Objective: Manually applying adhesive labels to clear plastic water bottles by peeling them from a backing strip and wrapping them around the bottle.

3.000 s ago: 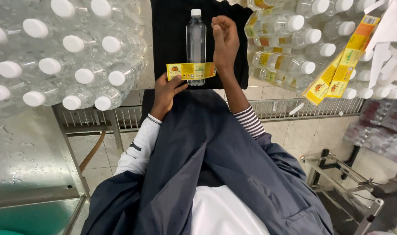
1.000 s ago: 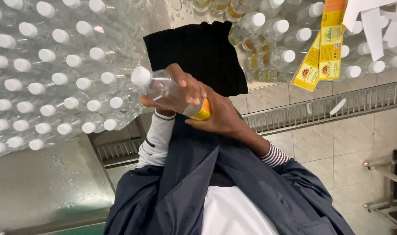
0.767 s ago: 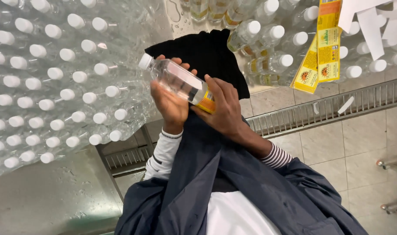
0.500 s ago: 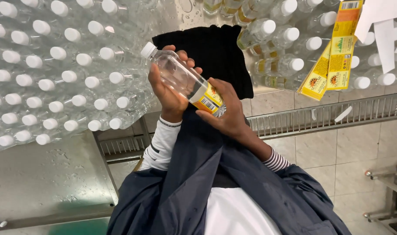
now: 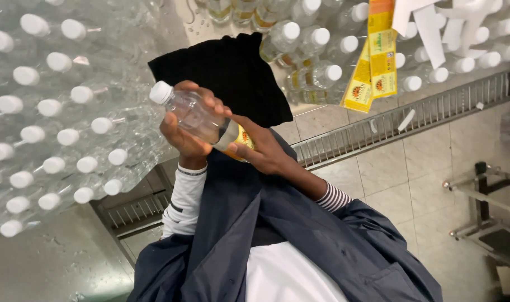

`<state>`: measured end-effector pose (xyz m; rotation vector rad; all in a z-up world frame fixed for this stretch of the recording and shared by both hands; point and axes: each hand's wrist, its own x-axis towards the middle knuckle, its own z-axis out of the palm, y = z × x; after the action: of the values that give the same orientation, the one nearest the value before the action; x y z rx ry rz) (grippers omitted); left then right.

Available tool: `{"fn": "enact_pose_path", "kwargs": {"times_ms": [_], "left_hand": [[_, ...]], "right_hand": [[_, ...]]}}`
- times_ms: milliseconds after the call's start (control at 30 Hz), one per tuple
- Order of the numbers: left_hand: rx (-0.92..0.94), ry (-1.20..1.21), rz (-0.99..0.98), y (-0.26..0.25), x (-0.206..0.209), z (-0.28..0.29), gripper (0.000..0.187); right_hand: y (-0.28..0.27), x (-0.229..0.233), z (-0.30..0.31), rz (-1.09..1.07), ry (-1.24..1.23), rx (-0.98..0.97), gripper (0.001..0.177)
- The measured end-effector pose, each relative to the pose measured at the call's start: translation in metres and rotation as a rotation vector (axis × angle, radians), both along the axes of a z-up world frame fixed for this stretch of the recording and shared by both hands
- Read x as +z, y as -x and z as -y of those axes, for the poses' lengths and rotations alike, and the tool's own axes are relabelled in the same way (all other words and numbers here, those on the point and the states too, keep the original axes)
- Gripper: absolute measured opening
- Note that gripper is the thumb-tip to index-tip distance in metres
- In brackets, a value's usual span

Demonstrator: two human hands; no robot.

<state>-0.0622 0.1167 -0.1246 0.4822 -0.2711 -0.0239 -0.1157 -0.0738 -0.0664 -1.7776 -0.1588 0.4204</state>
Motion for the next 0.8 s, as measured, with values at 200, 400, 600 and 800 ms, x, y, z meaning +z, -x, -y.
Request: {"fn": "enact_pose_path", "kwargs": {"times_ms": [200, 400, 600, 800], "left_hand": [[-0.013, -0.009, -0.205, 0.003, -0.011, 0.011, 0.067], [-0.019, -0.138, -0.278, 0.0, -0.016, 0.047, 0.068], [0.068, -0.642, -0.066, 0.012, -0.044, 0.102, 0.098], [0.099, -0.726, 0.119, -0.028, -0.072, 0.16, 0.085]], "right_hand": [[0.003, -0.007, 0.033, -0.058, -0.243, 0.222, 0.08], [0.014, -0.096, 0.074, -0.24, -0.78, 0.177, 0.097], [0.045, -0.206, 0.082, -0.176, -0.521, -0.482, 0.061], [0.006, -0.184, 0.067, -0.413, -0.715, -0.951, 0.023]]}}
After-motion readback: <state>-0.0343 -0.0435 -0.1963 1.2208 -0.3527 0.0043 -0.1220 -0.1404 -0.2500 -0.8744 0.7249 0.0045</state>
